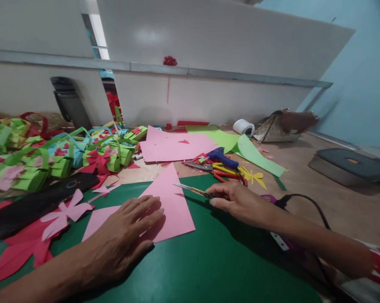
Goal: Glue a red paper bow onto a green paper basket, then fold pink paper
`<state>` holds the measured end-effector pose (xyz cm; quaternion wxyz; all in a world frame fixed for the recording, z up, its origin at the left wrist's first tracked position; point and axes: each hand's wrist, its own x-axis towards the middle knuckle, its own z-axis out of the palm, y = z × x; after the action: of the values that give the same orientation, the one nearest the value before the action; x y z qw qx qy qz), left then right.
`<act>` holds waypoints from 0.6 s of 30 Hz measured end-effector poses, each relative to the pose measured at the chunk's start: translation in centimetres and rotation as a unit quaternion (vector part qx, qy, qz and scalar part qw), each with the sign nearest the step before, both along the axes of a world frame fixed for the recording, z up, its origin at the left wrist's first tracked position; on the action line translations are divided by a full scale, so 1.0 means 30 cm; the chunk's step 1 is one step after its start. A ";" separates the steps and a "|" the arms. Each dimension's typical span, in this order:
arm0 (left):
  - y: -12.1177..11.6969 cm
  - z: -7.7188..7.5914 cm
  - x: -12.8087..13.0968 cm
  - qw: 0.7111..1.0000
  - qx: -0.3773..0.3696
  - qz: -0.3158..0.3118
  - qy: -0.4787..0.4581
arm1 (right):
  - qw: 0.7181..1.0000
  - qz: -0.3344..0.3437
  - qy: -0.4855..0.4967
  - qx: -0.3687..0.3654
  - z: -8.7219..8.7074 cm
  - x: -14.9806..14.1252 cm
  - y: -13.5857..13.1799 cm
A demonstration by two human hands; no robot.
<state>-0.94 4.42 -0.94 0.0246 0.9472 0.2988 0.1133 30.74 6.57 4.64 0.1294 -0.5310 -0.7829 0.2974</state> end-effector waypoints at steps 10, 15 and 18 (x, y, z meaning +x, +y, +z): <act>-0.005 0.061 -0.001 0.997 0.048 -0.050 0.043 | 0.995 0.012 -0.068 0.070 -0.022 0.006 0.000; -0.002 0.052 -0.003 0.995 0.075 -0.041 0.046 | 0.995 0.022 -0.069 0.068 -0.043 0.030 -0.005; 0.000 0.046 0.001 0.997 0.074 -0.033 0.019 | 0.993 0.035 -0.085 0.071 -0.036 0.036 -0.023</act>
<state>-0.93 4.41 0.45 -0.0472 0.9579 0.2582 0.1164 31.81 5.88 3.56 0.0891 -0.5162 -0.8281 0.1995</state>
